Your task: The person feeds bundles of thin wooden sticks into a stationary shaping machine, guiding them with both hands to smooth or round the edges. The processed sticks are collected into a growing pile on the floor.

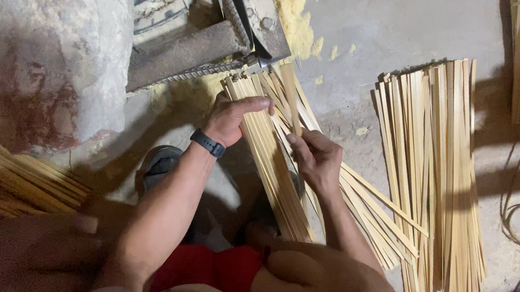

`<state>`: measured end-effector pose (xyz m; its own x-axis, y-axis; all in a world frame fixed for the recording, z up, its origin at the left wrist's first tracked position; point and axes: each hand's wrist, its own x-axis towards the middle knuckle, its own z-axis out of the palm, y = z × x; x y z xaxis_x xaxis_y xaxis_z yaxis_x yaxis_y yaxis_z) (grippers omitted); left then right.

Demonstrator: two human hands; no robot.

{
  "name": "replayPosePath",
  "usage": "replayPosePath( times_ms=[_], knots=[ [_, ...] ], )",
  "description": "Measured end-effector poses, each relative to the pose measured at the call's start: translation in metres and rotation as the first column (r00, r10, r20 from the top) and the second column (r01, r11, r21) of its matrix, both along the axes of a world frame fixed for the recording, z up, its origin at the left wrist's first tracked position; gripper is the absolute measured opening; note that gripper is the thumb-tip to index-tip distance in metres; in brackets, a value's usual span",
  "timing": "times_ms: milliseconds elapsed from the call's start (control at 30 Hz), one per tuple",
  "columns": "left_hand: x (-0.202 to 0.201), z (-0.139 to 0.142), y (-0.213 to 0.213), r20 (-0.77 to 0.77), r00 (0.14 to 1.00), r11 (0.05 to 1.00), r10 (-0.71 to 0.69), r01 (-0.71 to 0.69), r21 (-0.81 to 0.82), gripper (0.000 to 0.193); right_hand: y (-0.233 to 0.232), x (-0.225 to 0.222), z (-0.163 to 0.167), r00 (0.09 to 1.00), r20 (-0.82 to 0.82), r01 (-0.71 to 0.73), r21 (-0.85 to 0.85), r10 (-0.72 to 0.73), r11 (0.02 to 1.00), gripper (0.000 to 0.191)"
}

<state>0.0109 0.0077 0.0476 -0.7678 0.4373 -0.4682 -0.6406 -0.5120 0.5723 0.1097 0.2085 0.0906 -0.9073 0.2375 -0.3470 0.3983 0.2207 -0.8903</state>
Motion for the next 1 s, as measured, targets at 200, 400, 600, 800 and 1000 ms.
replayPosePath(
  times_ms=[200,400,600,800,1000],
  knots=[
    [-0.003,0.008,-0.002,0.000,0.998,0.995,-0.068,0.067,0.073,0.039,0.004,-0.008,0.008,0.955,-0.037,-0.269,0.302,0.293,0.914,0.030],
    [-0.002,-0.008,-0.002,0.049,0.996,0.998,-0.068,0.068,-0.014,0.035,0.001,-0.008,-0.012,0.916,-0.087,-0.354,0.282,0.391,0.892,0.026],
    [0.000,-0.047,-0.003,0.088,0.995,0.996,-0.046,0.039,0.078,0.033,0.004,-0.011,-0.016,0.915,-0.279,-0.198,0.314,0.290,0.929,0.016],
    [0.006,-0.051,-0.012,0.021,1.000,0.850,0.008,-0.018,0.527,0.021,-0.012,-0.036,-0.009,0.851,-0.330,-0.103,0.660,0.409,0.745,0.011],
    [0.001,-0.033,-0.008,0.069,0.996,0.979,0.051,-0.064,0.194,0.041,-0.038,-0.076,-0.010,0.832,-0.399,-0.078,0.603,0.385,0.794,0.008]
  ],
)
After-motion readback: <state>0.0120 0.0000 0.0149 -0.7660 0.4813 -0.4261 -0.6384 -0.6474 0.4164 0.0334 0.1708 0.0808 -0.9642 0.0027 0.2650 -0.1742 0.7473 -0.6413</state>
